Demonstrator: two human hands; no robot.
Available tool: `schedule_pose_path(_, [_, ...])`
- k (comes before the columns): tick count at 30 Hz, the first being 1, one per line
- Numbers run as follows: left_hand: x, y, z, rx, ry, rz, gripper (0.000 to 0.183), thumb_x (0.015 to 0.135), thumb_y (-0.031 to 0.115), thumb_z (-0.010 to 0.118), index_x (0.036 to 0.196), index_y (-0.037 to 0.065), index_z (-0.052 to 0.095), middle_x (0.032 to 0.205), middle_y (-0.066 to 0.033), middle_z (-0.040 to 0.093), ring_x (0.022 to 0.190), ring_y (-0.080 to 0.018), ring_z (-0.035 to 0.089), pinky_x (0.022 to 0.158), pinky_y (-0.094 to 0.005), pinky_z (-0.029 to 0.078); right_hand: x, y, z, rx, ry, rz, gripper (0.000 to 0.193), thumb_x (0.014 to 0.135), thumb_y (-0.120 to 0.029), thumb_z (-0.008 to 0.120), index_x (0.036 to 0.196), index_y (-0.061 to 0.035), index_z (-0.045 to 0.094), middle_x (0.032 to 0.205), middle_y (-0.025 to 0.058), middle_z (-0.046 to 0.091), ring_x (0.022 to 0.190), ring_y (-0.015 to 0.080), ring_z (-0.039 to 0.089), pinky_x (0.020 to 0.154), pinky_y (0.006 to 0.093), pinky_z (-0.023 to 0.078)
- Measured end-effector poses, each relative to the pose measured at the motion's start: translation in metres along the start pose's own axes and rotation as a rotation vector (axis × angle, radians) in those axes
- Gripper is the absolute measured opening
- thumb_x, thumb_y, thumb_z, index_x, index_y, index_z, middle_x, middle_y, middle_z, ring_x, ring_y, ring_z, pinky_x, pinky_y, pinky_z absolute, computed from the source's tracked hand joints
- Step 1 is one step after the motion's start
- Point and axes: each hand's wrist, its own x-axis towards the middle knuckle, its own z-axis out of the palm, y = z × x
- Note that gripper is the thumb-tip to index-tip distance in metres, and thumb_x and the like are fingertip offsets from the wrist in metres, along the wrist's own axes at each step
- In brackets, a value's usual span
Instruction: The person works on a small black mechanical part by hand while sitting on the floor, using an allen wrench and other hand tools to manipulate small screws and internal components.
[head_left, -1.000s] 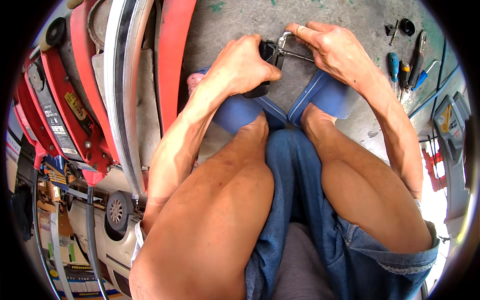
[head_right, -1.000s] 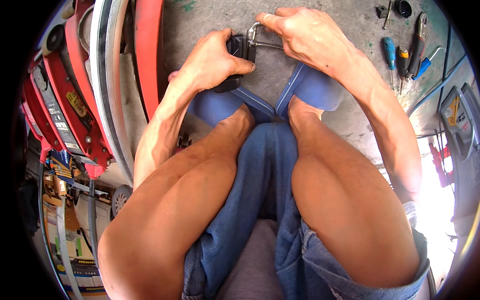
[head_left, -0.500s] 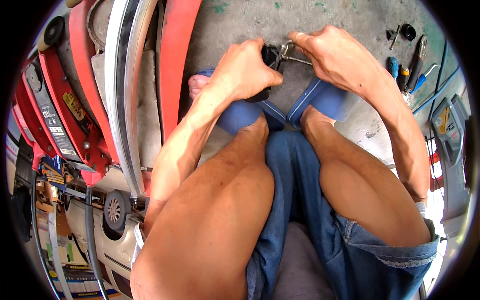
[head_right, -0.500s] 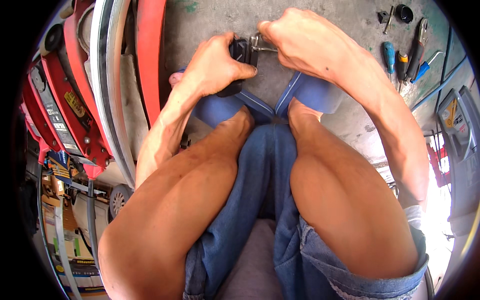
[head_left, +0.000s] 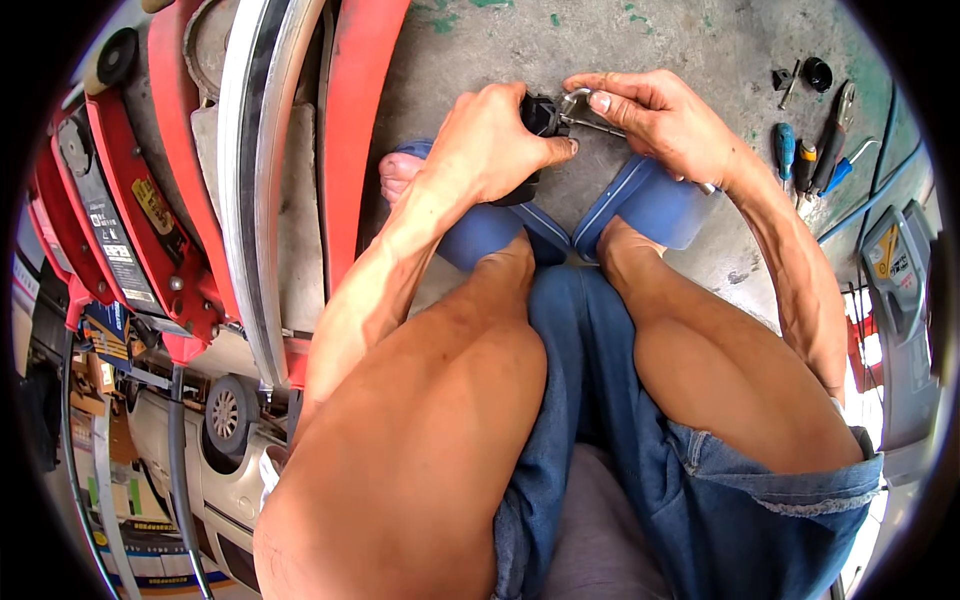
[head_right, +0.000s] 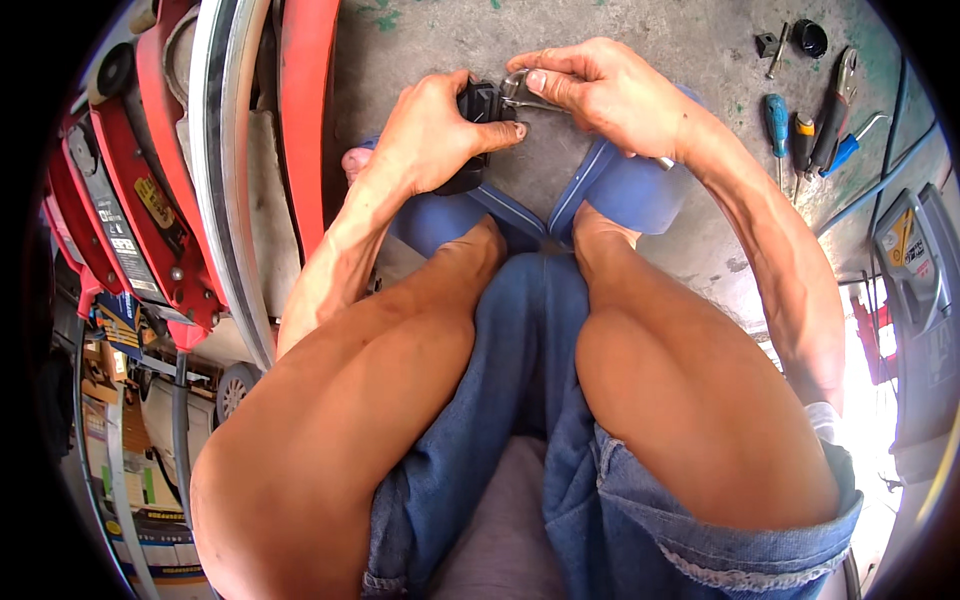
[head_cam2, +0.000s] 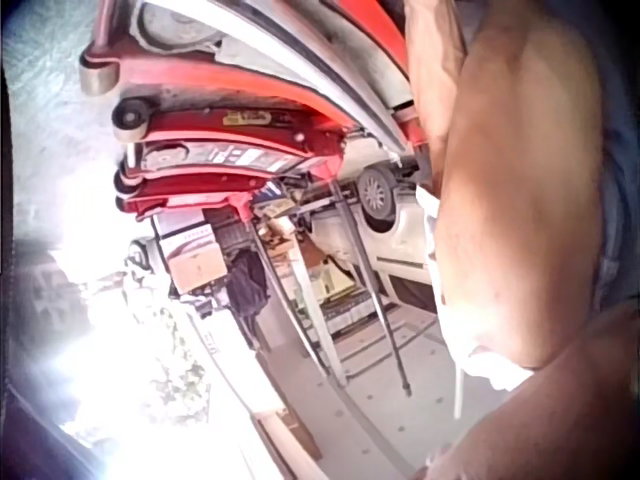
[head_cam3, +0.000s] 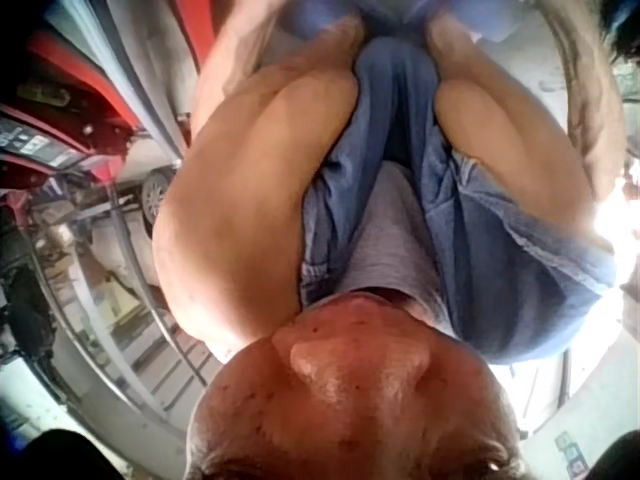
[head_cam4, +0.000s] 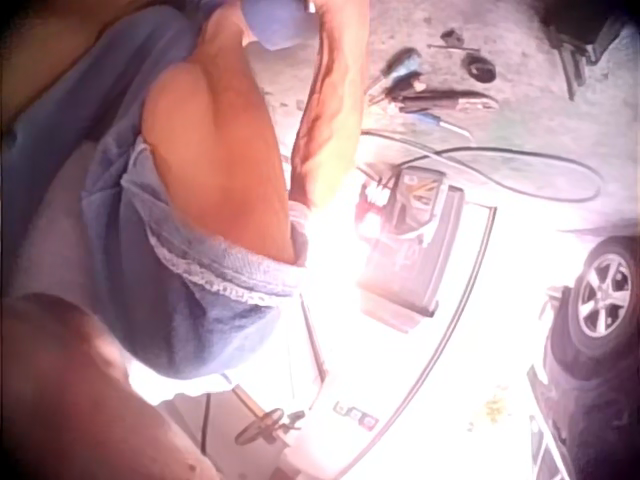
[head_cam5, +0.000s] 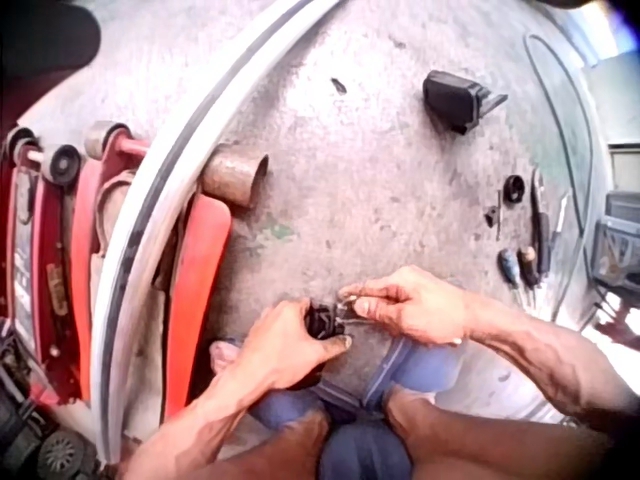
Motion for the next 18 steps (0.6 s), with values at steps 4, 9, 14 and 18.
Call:
schedule_pose_path(4, [0.000, -0.004, 0.009, 0.058, 0.062, -0.005, 0.048, 0.074, 0.036, 0.087, 0.094, -0.005, 0.071, 0.081, -0.0190, 0.074, 0.079, -0.0313, 0.074, 0.075, -0.0425, 0.055, 0.009, 0.007, 0.011, -0.111, 0.080, -0.112, 0.040, 0.107, -0.027, 0.057, 0.136, -0.0014, 0.064, 0.070, 0.0011, 0.056, 0.064, 0.0112, 0.049, 0.060, 0.0327, 0.040])
schedule_pose_path(9, [0.000, -0.005, 0.012, 0.071, 0.089, -0.012, 0.049, 0.075, 0.037, 0.086, 0.095, -0.005, 0.070, 0.082, -0.0196, 0.074, 0.080, -0.0339, 0.074, 0.076, -0.0441, 0.055, -0.002, -0.023, 0.028, -0.019, 0.177, 0.113, 0.040, 0.107, -0.030, 0.057, 0.137, -0.0042, 0.066, 0.057, -0.0049, 0.045, 0.044, 0.0050, 0.036, 0.038, 0.0269, 0.028])
schedule_pose_path(14, [0.001, -0.002, 0.019, 0.117, 0.162, -0.008, 0.056, 0.074, 0.042, 0.085, 0.097, -0.006, 0.069, 0.084, -0.0225, 0.074, 0.085, -0.0386, 0.074, 0.077, -0.0467, 0.055, 0.017, -0.019, 0.042, 0.046, 0.323, 0.254, 0.037, 0.105, -0.024, 0.056, 0.132, -0.0022, 0.068, 0.064, 0.0027, 0.059, 0.055, 0.0111, 0.054, 0.049, 0.0310, 0.045])
schedule_pose_path(18, [-0.003, 0.009, 0.010, 0.123, 0.095, -0.042, 0.054, 0.075, 0.039, 0.081, 0.099, -0.008, 0.068, 0.094, -0.0298, 0.073, 0.097, -0.0456, 0.071, 0.088, -0.0495, 0.055, 0.018, -0.016, 0.041, -0.307, 0.399, -0.149, 0.036, 0.102, -0.023, 0.058, 0.119, 0.0073, 0.068, 0.092, 0.0225, 0.074, 0.089, 0.0351, 0.071, 0.083, 0.0436, 0.055])
